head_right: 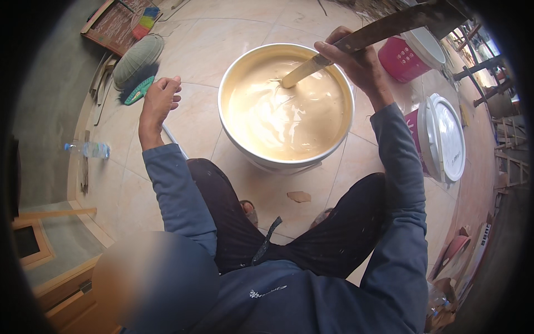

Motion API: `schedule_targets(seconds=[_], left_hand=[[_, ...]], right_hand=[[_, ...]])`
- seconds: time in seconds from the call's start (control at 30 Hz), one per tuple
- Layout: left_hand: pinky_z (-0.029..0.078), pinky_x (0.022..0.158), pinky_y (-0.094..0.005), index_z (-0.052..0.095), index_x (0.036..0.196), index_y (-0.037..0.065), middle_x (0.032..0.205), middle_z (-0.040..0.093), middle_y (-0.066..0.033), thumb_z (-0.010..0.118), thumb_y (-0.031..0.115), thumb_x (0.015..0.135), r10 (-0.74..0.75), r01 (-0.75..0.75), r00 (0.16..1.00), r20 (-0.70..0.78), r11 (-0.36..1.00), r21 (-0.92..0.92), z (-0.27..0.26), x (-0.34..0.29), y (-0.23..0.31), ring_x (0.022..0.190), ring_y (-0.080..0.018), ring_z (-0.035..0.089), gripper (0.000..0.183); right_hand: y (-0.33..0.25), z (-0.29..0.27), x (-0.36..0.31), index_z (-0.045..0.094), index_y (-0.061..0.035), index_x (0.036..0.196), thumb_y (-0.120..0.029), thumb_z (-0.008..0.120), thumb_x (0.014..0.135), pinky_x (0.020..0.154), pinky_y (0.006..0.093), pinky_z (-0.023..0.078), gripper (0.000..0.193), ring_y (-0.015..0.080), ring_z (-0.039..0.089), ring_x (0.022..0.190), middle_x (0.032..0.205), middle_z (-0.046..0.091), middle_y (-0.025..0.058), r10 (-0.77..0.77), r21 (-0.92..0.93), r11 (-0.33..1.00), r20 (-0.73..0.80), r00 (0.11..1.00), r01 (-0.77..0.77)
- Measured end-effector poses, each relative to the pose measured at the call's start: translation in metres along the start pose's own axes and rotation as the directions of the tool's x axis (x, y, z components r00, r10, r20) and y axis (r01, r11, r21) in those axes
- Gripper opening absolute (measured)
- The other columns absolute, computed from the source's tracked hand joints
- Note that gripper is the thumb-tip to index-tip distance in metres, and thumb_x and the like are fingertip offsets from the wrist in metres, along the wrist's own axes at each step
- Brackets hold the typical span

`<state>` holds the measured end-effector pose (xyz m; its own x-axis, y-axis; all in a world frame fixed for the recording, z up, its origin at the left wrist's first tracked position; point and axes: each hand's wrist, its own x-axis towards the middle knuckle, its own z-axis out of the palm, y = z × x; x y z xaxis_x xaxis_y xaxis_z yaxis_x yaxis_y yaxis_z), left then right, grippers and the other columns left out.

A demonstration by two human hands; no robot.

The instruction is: The person sits on the floor and stirs a thick, creamy yellow substance in a white bucket using a flat wooden stick. The person continues mixing the substance throughout the clip.

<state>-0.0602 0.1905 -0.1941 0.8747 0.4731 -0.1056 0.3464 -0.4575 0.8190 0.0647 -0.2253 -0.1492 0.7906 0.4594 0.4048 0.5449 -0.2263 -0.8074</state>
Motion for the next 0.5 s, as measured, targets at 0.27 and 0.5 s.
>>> schedule_targets(seconds=[0.27,0.5], left_hand=[[0.044,0.058,-0.0295,0.069,0.103,-0.001,0.074,0.062,-0.0044,0.063,0.043,0.100,0.016,-0.017,1.000,-0.016,0.999,-0.035,-0.004,-0.005,0.001,0.061,-0.0107,0.052,0.044],[0.056,0.083,-0.0341,0.069,0.113,-0.001,0.107,0.070,-0.0099,0.064,0.045,0.100,-0.054,0.055,0.995,0.082,0.998,-0.013,-0.007,-0.001,0.000,0.094,-0.0208,0.068,0.048]], right_hand=[[0.019,0.018,-0.001,0.062,-0.0053,0.085,-0.025,0.076,0.095,0.066,0.0284,0.054,0.026,0.0099,0.066,0.077,0.079,0.064,0.0014,0.189,-0.067,0.982,0.291,0.938,-0.177],[0.004,0.016,-0.019,0.064,-0.0059,0.085,-0.026,0.078,0.092,0.065,0.0280,0.053,0.026,0.0109,0.066,0.075,0.079,0.062,0.0007,0.303,0.054,0.938,0.353,0.885,-0.343]])
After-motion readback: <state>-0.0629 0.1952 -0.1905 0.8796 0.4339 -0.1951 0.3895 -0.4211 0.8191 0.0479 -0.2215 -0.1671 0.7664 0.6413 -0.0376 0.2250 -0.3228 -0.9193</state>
